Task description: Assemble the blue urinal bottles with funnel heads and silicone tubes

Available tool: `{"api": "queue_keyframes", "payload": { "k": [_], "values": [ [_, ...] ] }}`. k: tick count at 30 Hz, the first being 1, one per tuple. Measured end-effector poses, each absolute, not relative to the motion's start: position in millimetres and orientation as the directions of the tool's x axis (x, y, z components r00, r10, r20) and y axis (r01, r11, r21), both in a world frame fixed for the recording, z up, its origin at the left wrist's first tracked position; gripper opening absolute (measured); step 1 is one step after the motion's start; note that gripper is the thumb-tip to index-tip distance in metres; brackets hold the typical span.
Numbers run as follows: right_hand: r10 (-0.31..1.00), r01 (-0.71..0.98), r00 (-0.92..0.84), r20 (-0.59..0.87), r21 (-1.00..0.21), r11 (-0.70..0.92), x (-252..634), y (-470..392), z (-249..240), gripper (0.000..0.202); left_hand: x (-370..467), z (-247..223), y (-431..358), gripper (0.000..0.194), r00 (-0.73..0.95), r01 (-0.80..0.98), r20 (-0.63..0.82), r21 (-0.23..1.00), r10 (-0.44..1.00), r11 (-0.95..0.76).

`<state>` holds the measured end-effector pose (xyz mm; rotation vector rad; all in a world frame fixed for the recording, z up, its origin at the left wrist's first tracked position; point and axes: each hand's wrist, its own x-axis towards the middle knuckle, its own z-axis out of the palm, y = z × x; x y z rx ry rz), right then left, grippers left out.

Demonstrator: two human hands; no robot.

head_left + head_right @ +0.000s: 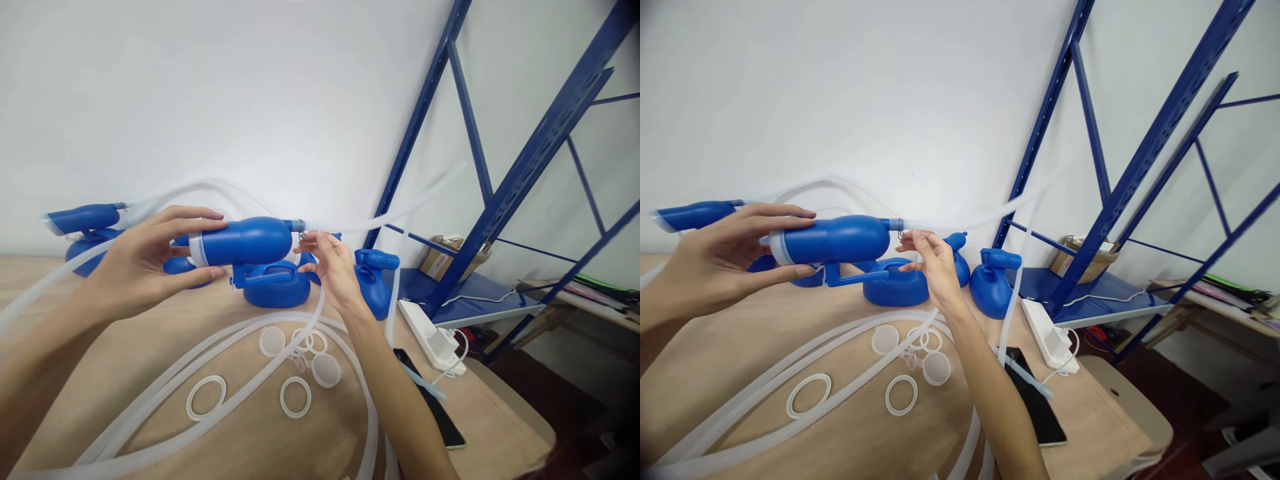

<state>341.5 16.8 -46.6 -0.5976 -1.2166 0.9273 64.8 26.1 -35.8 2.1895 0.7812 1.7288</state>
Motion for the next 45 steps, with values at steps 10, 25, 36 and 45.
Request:
{"api": "queue_keyframes", "payload": {
  "k": [10, 25, 36, 45],
  "values": [
    [0.905, -0.318, 0.044, 0.424, -0.853, 0.415, 340, 18, -47, 0.039, 63, -36, 23, 0.041, 0.301, 0.306, 0.850, 0.344, 0.433, -0.888],
    [0.873, -0.219, 0.039, 0.487, -0.848, 0.483, 342, 18, -47, 0.040, 56, -33, 24, 0.046, 0.344, 0.256, 0.779, 0.460, 0.525, -0.850],
    [0.873, -0.274, 0.049, 0.486, -0.834, 0.479, 341, 19, -53, 0.032, 55, -30, 19, 0.036, 0.406, 0.314, 0.791, 0.349, 0.457, -0.883],
    [0.871, -0.114, -0.051, 0.489, -0.869, 0.481, 352, 16, -48, 0.037, 54, -31, 19, 0.044, 0.468, 0.382, 0.763, 0.281, 0.447, -0.880]
  ]
}}
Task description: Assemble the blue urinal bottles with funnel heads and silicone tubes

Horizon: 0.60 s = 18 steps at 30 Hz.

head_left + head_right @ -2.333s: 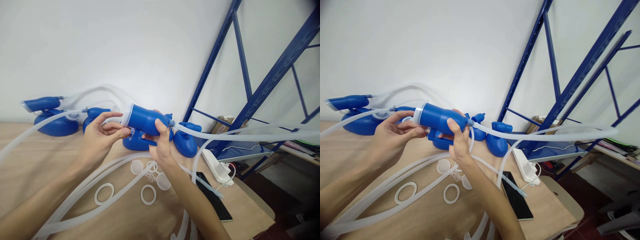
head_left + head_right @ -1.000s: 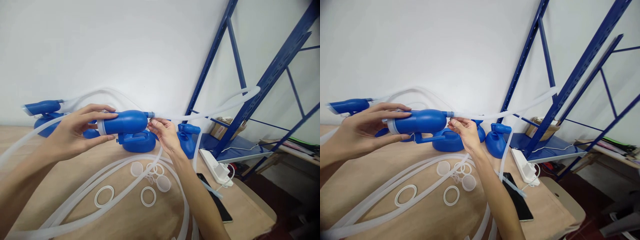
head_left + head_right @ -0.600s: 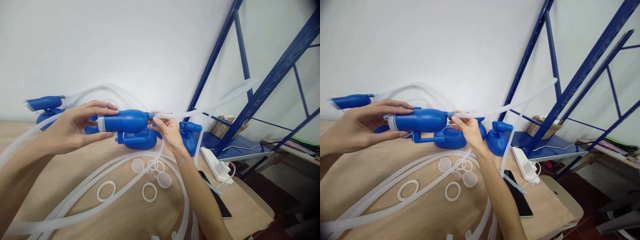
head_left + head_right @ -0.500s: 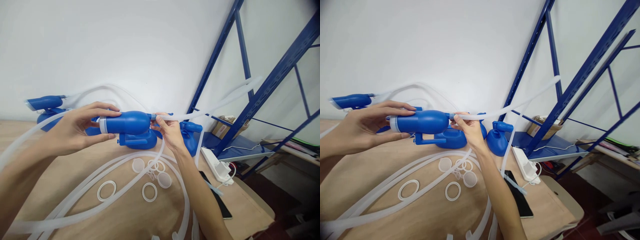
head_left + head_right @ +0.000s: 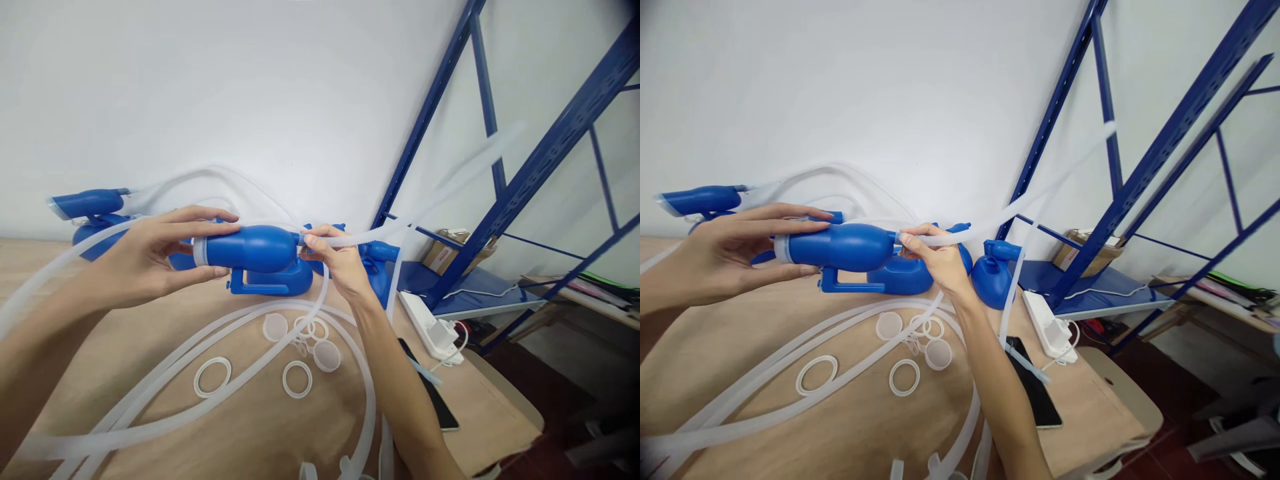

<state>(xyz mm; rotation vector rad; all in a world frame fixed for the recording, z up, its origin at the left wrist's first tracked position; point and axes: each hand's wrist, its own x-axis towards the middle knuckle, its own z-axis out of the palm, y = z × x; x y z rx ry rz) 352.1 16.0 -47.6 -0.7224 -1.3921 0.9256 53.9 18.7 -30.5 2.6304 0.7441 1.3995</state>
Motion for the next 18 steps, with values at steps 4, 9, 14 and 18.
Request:
{"api": "queue_keyframes", "payload": {
  "k": [4, 9, 14, 18],
  "values": [
    [0.871, -0.164, -0.158, 0.465, -0.882, 0.441, 353, 10, -44, 0.067, 76, -41, 15, 0.051, 0.379, 0.330, 0.818, 0.317, 0.432, -0.889],
    [0.915, -0.205, -0.168, 0.368, -0.920, 0.333, 348, 17, -51, 0.082, 98, -60, 27, 0.104, 0.327, 0.301, 0.616, 0.651, 0.717, -0.697],
    [0.900, -0.249, 0.161, 0.405, -0.866, 0.434, 366, 31, -47, 0.063, 107, -99, 48, 0.073, 0.543, 0.536, 0.244, 0.636, 0.803, -0.555],
    [0.816, -0.289, 0.359, 0.454, -0.777, 0.559, 387, 34, -37, 0.052, 118, -149, 51, 0.051, 0.769, 0.576, 0.059, 0.367, 0.637, -0.730]
  ]
}}
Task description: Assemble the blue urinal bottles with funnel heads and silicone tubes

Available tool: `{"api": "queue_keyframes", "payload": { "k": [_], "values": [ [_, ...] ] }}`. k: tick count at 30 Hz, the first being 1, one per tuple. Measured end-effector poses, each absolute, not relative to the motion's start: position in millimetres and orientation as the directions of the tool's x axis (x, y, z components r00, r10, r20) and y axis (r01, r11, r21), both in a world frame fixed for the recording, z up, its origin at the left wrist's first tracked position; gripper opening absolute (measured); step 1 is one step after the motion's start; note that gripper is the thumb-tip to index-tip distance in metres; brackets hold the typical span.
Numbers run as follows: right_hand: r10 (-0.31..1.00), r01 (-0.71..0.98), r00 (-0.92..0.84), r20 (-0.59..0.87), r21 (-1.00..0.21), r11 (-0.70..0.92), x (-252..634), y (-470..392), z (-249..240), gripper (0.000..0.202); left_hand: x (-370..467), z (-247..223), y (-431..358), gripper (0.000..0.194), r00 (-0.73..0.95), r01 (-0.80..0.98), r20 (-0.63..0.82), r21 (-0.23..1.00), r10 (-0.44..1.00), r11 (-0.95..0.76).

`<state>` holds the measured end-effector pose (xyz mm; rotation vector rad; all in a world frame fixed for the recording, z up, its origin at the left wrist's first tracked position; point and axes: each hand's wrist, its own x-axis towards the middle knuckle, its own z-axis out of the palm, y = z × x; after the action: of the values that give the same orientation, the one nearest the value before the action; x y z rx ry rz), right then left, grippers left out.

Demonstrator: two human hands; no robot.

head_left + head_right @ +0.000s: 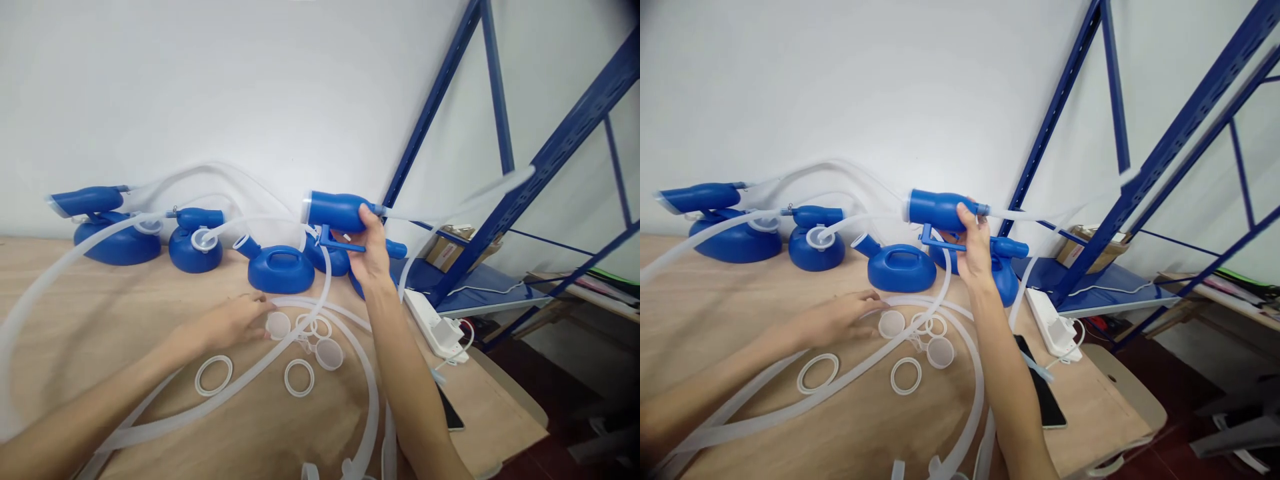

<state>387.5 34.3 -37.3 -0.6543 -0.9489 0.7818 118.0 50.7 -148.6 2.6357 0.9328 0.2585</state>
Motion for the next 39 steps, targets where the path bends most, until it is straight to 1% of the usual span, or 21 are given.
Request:
{"api": "queue_keyframes", "payload": {
  "k": [2, 6, 8, 10, 11, 13, 15, 17, 18, 21, 23, 24, 26, 28, 30, 32, 35, 37, 39],
  "values": [
    [0.785, -0.283, 0.400, 0.473, -0.751, 0.596, 395, 32, -33, 0.046, 124, -169, 52, 0.046, 0.793, 0.573, 0.032, 0.300, 0.608, -0.763],
    [0.783, -0.234, 0.370, 0.499, -0.766, 0.599, 400, 31, -33, 0.042, 128, -184, 59, 0.016, 0.830, 0.519, 0.050, 0.296, 0.556, -0.802],
    [0.813, -0.220, 0.312, 0.491, -0.795, 0.565, 399, 36, -37, 0.045, 126, -179, 64, 0.021, 0.851, 0.475, 0.066, 0.330, 0.522, -0.816],
    [0.852, -0.210, 0.247, 0.462, -0.833, 0.512, 397, 45, -45, 0.049, 121, -169, 69, 0.030, 0.845, 0.441, 0.099, 0.427, 0.526, -0.789],
    [0.871, -0.202, 0.220, 0.439, -0.853, 0.481, 396, 51, -50, 0.051, 118, -163, 73, 0.035, 0.814, 0.447, 0.126, 0.488, 0.567, -0.750],
    [0.905, -0.174, 0.190, 0.380, -0.895, 0.412, 396, 63, -60, 0.055, 111, -151, 81, 0.043, 0.677, 0.481, 0.183, 0.623, 0.713, -0.617],
    [0.932, -0.131, 0.178, 0.315, -0.932, 0.339, 397, 75, -72, 0.058, 102, -140, 90, 0.050, 0.482, 0.459, 0.213, 0.765, 0.850, -0.452],
    [0.954, -0.078, 0.161, 0.252, -0.961, 0.267, 399, 83, -82, 0.064, 93, -131, 99, 0.054, 0.336, 0.386, 0.180, 0.869, 0.924, -0.310],
    [0.963, -0.043, 0.142, 0.227, -0.971, 0.235, 399, 86, -87, 0.065, 88, -128, 102, 0.055, 0.305, 0.380, 0.142, 0.889, 0.942, -0.257],
    [0.980, 0.083, 0.072, 0.186, -0.980, 0.180, 398, 90, -99, 0.065, 76, -123, 104, 0.051, 0.328, 0.479, 0.025, 0.857, 0.944, -0.189],
    [0.982, 0.133, 0.042, 0.185, -0.975, 0.178, 397, 90, -103, 0.062, 73, -124, 102, 0.048, 0.399, 0.541, -0.034, 0.815, 0.916, -0.205],
    [0.981, 0.142, 0.040, 0.189, -0.973, 0.181, 396, 90, -105, 0.063, 73, -125, 100, 0.046, 0.439, 0.577, -0.037, 0.778, 0.898, -0.250],
    [0.980, 0.132, 0.042, 0.195, -0.973, 0.188, 394, 91, -106, 0.064, 76, -129, 97, 0.043, 0.503, 0.656, -0.012, 0.657, 0.864, -0.372],
    [0.979, 0.099, 0.036, 0.199, -0.976, 0.195, 394, 91, -107, 0.064, 82, -133, 95, 0.044, 0.535, 0.703, 0.023, 0.543, 0.845, -0.460],
    [0.977, 0.065, 0.012, 0.213, -0.975, 0.212, 393, 92, -108, 0.063, 88, -134, 91, 0.047, 0.587, 0.689, -0.003, 0.526, 0.809, -0.498],
    [0.976, 0.067, -0.018, 0.218, -0.973, 0.219, 393, 91, -109, 0.060, 92, -134, 86, 0.051, 0.689, 0.632, -0.067, 0.544, 0.722, -0.552],
    [0.984, 0.173, -0.045, 0.172, -0.969, 0.177, 391, 87, -108, 0.058, 96, -127, 76, 0.056, 0.793, 0.564, -0.133, 0.529, 0.594, -0.634],
    [0.987, 0.249, -0.033, 0.155, -0.955, 0.159, 389, 84, -107, 0.060, 98, -117, 63, 0.054, 0.808, 0.560, -0.144, 0.492, 0.571, -0.667],
    [0.986, 0.284, -0.016, 0.163, -0.945, 0.161, 387, 82, -105, 0.065, 101, -104, 42, 0.048, 0.816, 0.551, -0.129, 0.468, 0.563, -0.691]
  ]
}}
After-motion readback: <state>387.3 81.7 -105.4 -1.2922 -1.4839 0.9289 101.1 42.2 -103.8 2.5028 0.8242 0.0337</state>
